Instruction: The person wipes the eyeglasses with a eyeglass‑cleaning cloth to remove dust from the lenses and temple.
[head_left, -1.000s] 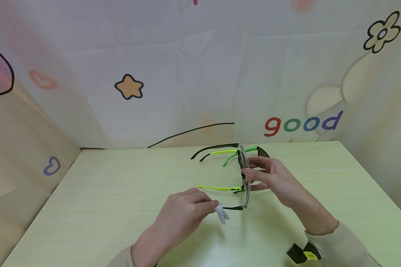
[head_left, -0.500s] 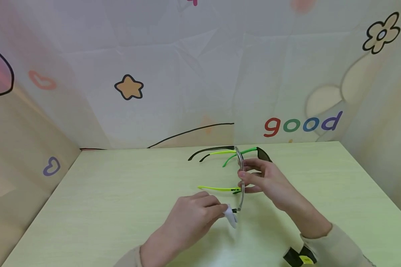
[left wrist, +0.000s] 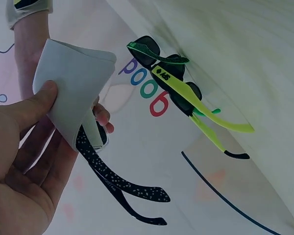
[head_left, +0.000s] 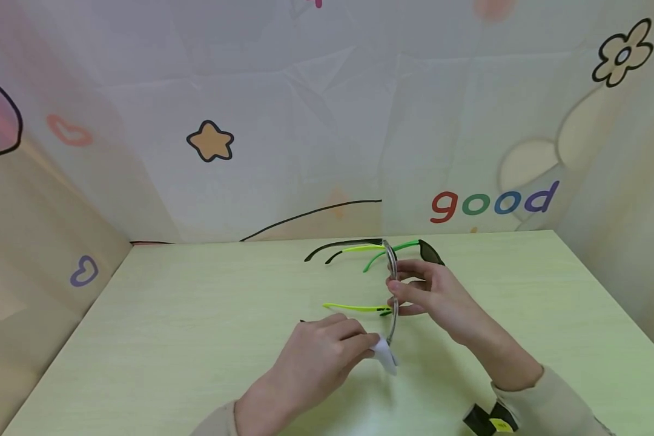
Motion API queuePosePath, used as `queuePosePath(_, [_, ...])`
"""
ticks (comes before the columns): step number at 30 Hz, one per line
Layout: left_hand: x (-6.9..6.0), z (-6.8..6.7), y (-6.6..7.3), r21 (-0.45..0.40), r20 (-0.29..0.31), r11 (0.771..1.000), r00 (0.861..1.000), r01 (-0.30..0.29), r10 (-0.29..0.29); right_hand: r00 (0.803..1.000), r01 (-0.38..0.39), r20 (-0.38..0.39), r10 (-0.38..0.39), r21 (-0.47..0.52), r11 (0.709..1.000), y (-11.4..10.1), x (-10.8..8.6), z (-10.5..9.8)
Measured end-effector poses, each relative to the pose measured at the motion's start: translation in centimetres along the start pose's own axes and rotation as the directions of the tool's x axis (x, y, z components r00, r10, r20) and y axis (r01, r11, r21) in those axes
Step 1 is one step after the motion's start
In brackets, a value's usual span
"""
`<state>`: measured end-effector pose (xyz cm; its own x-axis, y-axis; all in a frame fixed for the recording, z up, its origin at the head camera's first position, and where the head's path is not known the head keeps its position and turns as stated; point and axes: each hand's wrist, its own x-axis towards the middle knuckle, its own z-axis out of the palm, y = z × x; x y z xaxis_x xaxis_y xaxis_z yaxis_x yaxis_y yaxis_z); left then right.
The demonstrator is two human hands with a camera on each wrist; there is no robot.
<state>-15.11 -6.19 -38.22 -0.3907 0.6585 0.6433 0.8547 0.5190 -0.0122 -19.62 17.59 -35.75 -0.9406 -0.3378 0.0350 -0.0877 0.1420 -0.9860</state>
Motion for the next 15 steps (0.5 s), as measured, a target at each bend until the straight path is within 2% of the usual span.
queuePosePath(6, [-0.4,-0.2,-0.5,0.017,-0.001,1.0,1.0,-0.001,0.001,1.0,-0.003,0.009,0.004,-0.026,1.0,-0.1,-0.1,-0.6])
queuePosePath(11, [-0.9,-0.3,-1.1,-0.017,-0.013,1.0,1.0,0.025,-0.025,1.0,-0.018,0.007,0.018,-0.02,1.0,-0.1,-0.1,-1.1])
queuePosePath(15, [-1.3,-0.4,-1.5,-0.045,0.003,0.998,0.999,0.046,-0.046,1.0,-0.024,0.009,0.024,-0.004,1.0,-0.1,-0.1,-1.3])
